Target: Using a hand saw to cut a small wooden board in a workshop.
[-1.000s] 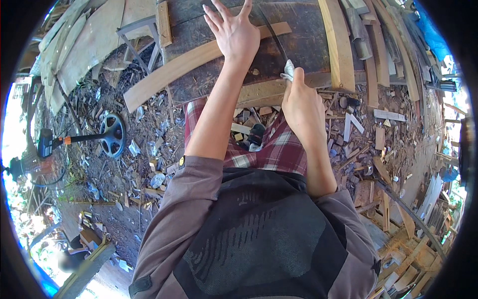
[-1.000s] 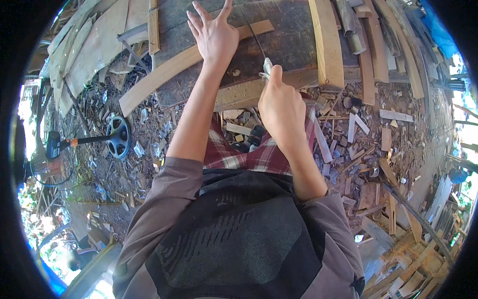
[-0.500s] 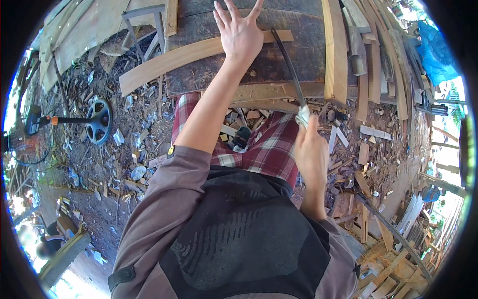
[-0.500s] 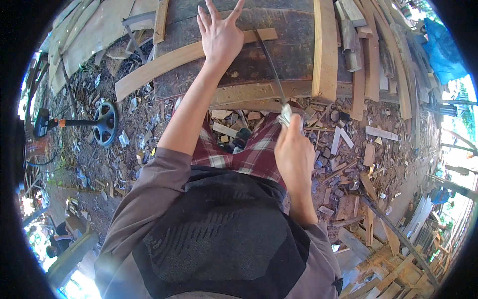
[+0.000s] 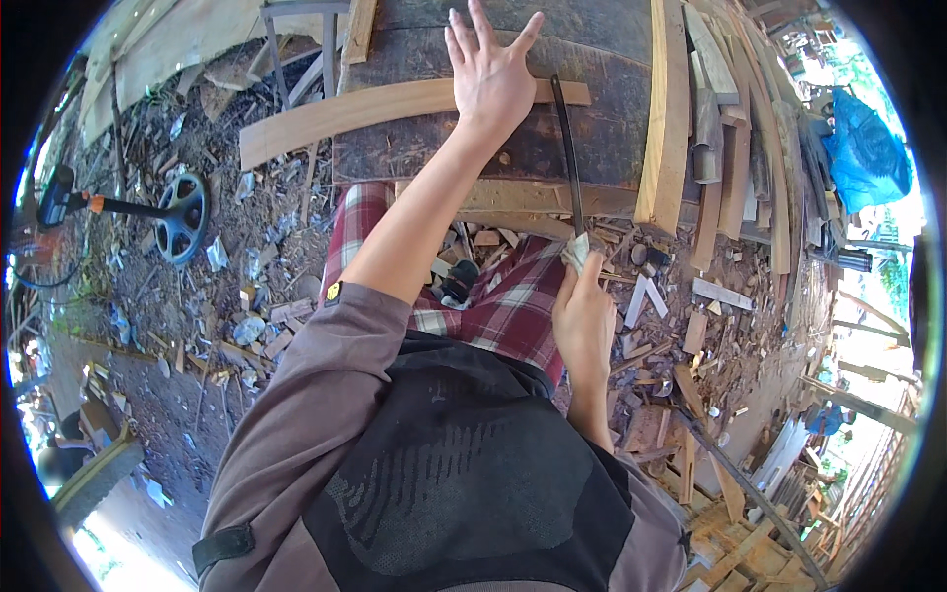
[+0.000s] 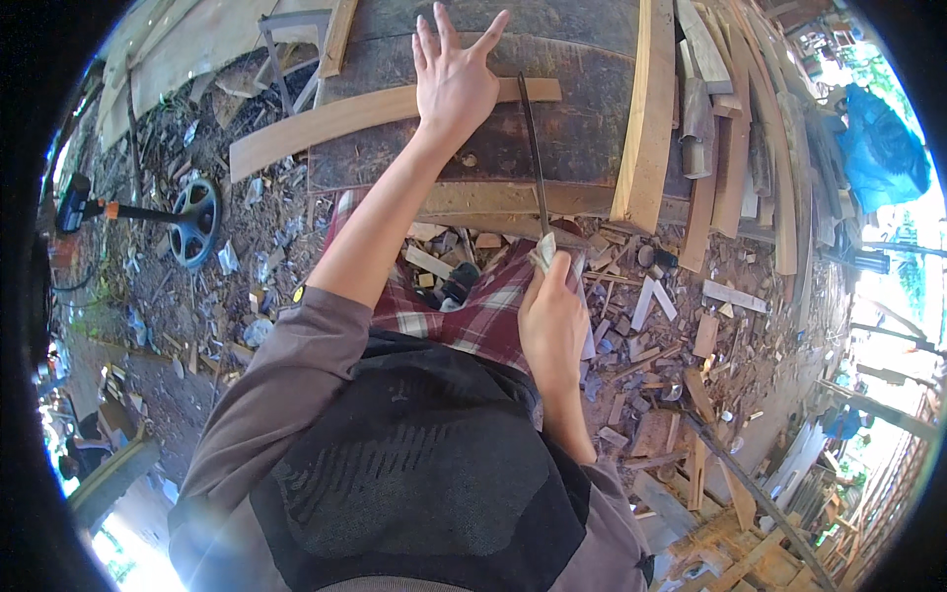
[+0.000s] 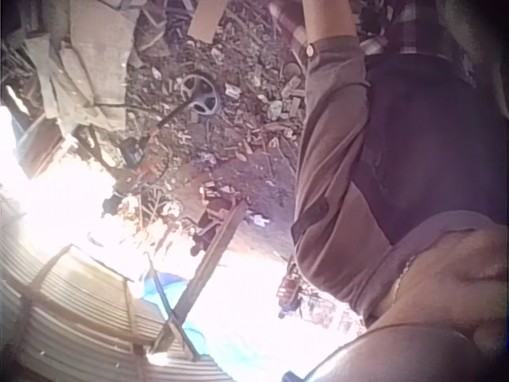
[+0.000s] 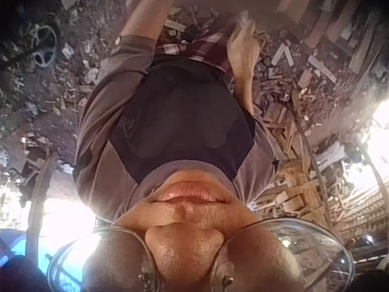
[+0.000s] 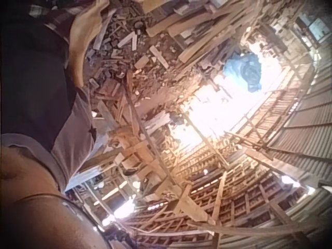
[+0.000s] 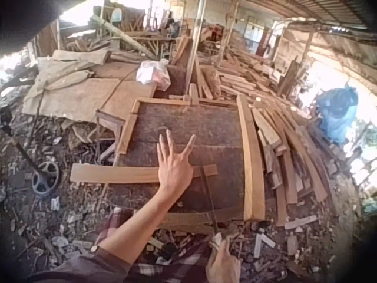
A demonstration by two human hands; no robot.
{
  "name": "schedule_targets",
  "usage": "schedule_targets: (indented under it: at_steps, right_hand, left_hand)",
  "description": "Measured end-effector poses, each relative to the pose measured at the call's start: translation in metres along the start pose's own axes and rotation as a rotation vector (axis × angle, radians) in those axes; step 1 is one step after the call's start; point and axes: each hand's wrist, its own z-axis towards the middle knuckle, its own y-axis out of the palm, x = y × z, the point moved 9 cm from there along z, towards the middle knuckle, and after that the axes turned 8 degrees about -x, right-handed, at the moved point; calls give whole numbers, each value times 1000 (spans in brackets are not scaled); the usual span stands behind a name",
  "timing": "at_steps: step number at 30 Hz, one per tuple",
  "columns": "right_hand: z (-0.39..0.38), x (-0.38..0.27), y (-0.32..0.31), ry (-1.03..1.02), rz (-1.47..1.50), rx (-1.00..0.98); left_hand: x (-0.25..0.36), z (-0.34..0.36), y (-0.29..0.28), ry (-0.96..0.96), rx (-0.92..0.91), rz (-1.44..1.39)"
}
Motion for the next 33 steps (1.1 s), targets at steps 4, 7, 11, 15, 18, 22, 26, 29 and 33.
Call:
schedule_targets:
  at_steps: [4, 7, 11, 15, 18, 22, 26, 29, 33]
  right_hand:
    - [0, 1, 1, 43, -5, -19]
    - [14, 0, -14, 70, 8, 4]
    - [28, 4, -31, 62, -17, -16]
    - [29, 12, -27, 28, -45, -20]
    - [18, 23, -14, 116, 65, -70]
    - [-1, 19, 1, -20, 103, 12]
    - [-10, 15, 12, 20, 123, 25]
    - [-13, 8, 13, -27, 150, 71]
    - [-11, 3, 15, 28, 138, 24]
  left_hand:
    - [0, 6, 2, -15, -107, -50]
    - [1, 7, 5, 1, -114, -58]
    - [0, 7, 6, -7, -103, -121]
    - [-9, -5, 1, 13, 263, 32]
    - [6, -16, -17, 83, 212, -34]
    - [3, -48, -18, 189, 15, -158]
    - [5, -52, -15, 167, -64, -201]
    - [12, -57, -12, 147, -2, -190]
    - [9, -58, -11, 110, 33, -250]
